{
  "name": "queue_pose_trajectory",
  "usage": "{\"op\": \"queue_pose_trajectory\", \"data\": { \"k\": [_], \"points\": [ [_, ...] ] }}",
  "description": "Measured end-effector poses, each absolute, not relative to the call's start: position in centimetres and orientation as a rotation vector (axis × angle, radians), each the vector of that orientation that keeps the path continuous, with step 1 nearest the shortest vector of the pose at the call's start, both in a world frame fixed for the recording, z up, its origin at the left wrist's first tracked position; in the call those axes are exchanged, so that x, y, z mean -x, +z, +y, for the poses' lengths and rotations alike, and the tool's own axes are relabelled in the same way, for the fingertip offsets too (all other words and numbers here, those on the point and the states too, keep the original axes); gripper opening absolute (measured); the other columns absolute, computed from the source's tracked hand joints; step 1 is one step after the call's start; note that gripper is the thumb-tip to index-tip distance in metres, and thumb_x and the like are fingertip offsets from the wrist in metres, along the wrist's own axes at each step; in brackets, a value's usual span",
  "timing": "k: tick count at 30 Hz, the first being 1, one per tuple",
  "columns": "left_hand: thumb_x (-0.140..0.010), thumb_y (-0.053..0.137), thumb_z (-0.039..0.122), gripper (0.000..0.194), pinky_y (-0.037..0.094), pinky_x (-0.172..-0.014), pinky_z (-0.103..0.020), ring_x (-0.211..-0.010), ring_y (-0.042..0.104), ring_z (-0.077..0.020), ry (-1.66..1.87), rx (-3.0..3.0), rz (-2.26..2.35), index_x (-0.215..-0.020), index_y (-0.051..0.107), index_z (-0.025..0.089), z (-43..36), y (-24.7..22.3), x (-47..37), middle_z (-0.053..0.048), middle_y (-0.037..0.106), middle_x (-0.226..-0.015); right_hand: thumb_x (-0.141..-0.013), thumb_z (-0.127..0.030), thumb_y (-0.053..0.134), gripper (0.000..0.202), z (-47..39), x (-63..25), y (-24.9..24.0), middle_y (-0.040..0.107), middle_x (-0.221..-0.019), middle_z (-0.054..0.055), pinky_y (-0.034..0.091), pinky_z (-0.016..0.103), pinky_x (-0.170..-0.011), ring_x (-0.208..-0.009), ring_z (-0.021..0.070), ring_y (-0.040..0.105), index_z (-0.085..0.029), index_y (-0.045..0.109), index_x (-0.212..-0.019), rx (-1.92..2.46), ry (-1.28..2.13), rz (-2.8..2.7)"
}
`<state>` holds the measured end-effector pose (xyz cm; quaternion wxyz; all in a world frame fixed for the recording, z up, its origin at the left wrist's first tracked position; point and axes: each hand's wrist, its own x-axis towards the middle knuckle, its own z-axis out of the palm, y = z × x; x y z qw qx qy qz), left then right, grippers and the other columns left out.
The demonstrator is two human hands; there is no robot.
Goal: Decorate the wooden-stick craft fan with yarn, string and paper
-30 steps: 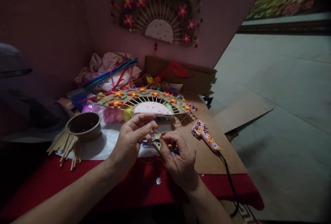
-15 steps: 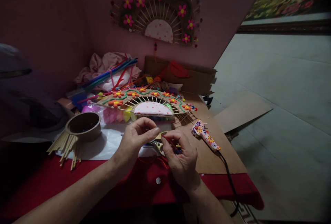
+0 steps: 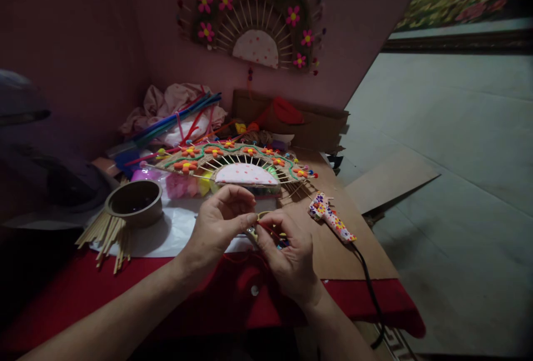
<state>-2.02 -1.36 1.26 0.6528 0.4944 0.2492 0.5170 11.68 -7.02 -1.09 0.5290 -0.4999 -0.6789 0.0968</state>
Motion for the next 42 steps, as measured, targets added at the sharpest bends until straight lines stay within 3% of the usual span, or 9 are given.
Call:
{"op": "queue_pose_trajectory", "data": {
  "k": [23,35,42],
  "points": [
    [-0.061,0.078,0.012,0.026,0.048,-0.063,-0.023,-0.073,0.058,-0.0134,1.22,-1.201,0.644,-0.083,0.065,0.015,-2.0,2.1,1.8,-0.002,0.063,-0.079,-0.085,-0.017,0.055,0.003,-7.1,-11.9,-1.1,0.057,-0.072,0.0,0.043,0.024,-0.057,-0.062,0.0118,0.05,-0.019,0.057,-0.084,1.161,0.223,-1.672],
    [-0.055,0.082,0.011,0.032,0.048,-0.066,-0.017,-0.071,0.059,-0.0082,1.297,-0.94,0.671,-0.082,0.065,0.015,-0.6,1.4,2.1,0.001,0.065,-0.077,-0.084,-0.013,0.058,0.008,-7.2,-11.7,-1.0,0.061,-0.081,0.0,0.044,0.026,-0.067,-0.074,0.0134,0.057,-0.02,0.057,-0.087,1.125,0.198,-1.666],
    [-0.061,0.08,0.014,0.027,0.05,-0.065,-0.02,-0.073,0.06,-0.0111,1.226,-1.111,0.612,-0.084,0.067,0.016,-1.6,1.9,2.0,-0.001,0.066,-0.08,-0.084,-0.013,0.057,0.008,-7.2,-11.8,-1.1,0.061,-0.08,0.001,0.045,0.026,-0.064,-0.072,0.0139,0.057,-0.019,0.057,-0.088,1.124,0.182,-1.664]
  ]
}}
